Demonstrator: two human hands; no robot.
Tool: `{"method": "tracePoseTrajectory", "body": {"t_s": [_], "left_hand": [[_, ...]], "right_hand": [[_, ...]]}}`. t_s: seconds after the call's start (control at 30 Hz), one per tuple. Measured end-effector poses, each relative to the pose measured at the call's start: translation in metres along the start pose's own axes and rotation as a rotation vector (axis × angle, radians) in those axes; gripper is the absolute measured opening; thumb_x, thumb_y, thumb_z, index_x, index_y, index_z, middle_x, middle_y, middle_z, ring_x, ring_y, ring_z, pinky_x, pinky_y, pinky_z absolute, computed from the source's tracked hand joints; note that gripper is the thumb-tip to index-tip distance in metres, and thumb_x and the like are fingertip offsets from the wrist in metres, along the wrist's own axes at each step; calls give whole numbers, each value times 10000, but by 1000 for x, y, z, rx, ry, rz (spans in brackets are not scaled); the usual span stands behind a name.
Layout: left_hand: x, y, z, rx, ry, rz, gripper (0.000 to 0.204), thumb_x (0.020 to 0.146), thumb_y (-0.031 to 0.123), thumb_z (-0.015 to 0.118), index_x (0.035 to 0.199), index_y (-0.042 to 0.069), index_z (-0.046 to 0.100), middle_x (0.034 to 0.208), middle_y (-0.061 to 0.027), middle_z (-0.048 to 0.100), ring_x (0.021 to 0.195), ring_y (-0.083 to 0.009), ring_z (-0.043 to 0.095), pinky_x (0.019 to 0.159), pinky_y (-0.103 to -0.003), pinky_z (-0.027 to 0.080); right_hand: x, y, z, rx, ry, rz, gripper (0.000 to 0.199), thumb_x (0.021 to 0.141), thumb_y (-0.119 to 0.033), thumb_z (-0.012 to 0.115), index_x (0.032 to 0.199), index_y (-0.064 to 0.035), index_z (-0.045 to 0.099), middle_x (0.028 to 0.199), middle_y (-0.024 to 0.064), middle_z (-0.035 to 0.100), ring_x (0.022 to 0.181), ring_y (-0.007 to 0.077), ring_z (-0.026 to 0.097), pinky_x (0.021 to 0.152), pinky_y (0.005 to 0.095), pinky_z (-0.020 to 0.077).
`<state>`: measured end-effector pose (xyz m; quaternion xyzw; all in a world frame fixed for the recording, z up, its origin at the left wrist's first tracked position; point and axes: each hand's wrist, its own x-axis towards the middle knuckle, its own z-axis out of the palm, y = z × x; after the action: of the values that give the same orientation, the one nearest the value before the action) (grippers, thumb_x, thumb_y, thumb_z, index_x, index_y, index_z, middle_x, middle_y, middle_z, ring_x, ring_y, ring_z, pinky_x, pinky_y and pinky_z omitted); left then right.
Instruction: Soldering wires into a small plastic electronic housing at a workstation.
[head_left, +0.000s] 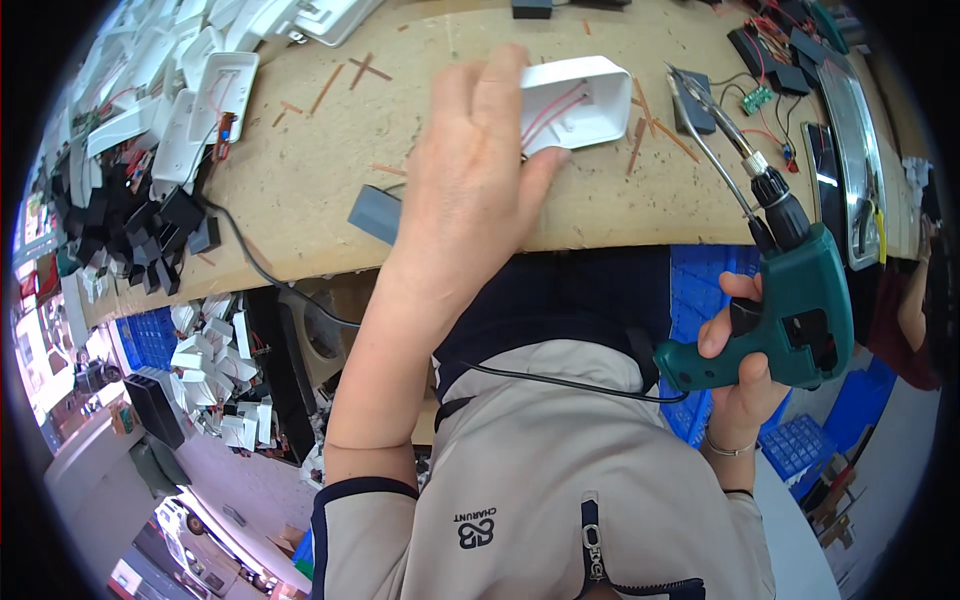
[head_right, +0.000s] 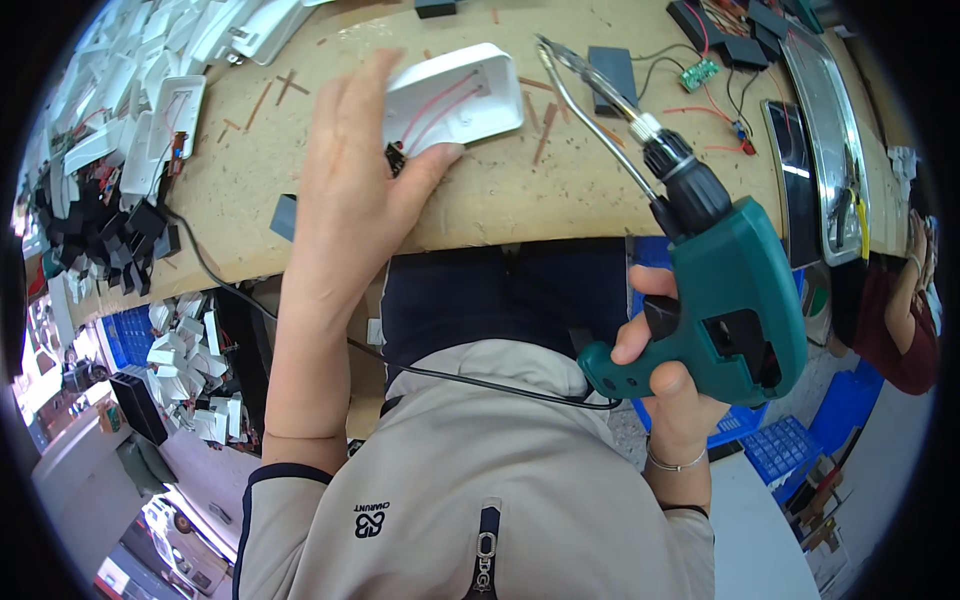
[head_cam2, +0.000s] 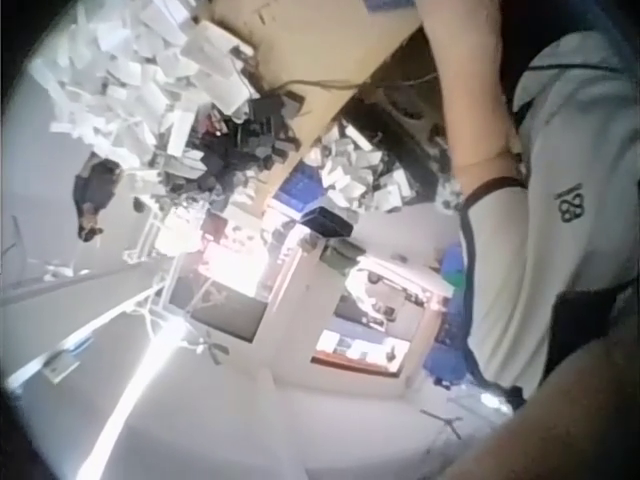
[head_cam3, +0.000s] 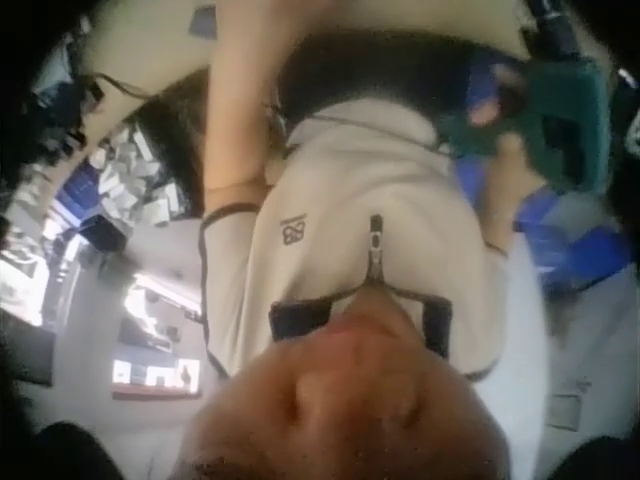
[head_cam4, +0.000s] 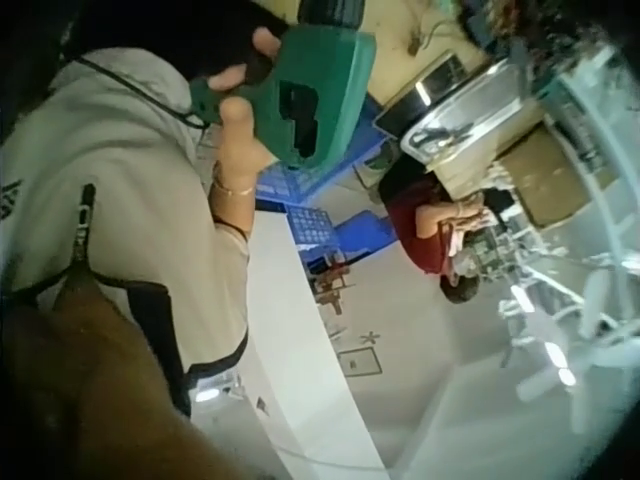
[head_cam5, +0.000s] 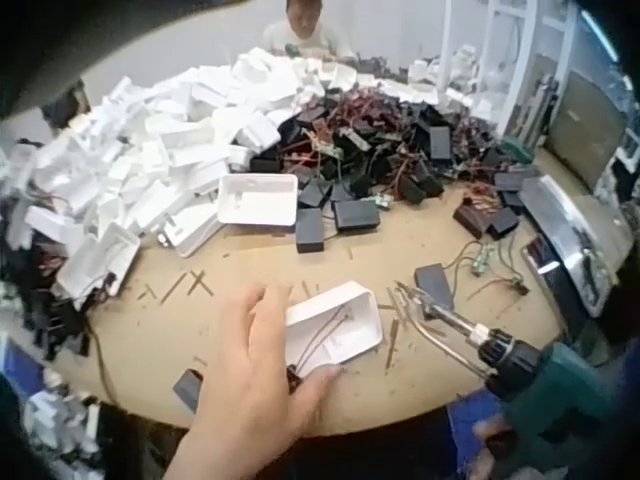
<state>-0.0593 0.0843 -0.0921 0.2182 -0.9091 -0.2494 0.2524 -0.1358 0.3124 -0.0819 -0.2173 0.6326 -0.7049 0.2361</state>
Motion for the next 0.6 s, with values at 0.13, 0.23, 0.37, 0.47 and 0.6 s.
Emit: {"method": "tracePoseTrajectory", "body": {"t_s": [0.13,0.23,0.37,0.47,0.6], "left_hand": [[0,-13,-20,-192,57,-35,551,681,91,659,1157,13,391,1049,-149,451,902,-204,480,716,-288,428],[-6,-30,-58,-808,186,-186,478,708,78,598,1133,1,395,984,-143,458,783,-204,488,516,-251,416],[-62,-66,-134,-1485,280,-272,419,732,85,518,1124,-3,401,938,-150,464,644,-158,437,410,-170,332],[-131,-87,-166,-1436,250,-254,384,724,90,551,1068,3,403,1031,-149,400,781,-145,431,438,-175,376],[-226,-126,-163,-1020,298,-875,413,690,75,585,1077,29,447,880,-62,527,663,-117,514,456,-200,393]], "right_hand": [[1,0,2,151,-54,12,698,729,-378,633,1201,42,337,1110,182,496,623,102,502,486,207,401],[3,7,1,213,-88,-14,704,740,-383,620,1217,35,315,1151,175,468,636,101,485,479,200,383],[9,8,8,387,-195,-21,665,768,-337,603,1226,33,295,1200,175,421,652,104,462,513,200,381],[14,12,8,460,-271,-20,659,783,-317,589,1235,37,267,1212,175,405,658,106,453,547,208,387],[21,16,10,491,-290,-16,672,783,-318,589,1240,39,250,1207,168,407,660,100,446,551,204,385]]}}
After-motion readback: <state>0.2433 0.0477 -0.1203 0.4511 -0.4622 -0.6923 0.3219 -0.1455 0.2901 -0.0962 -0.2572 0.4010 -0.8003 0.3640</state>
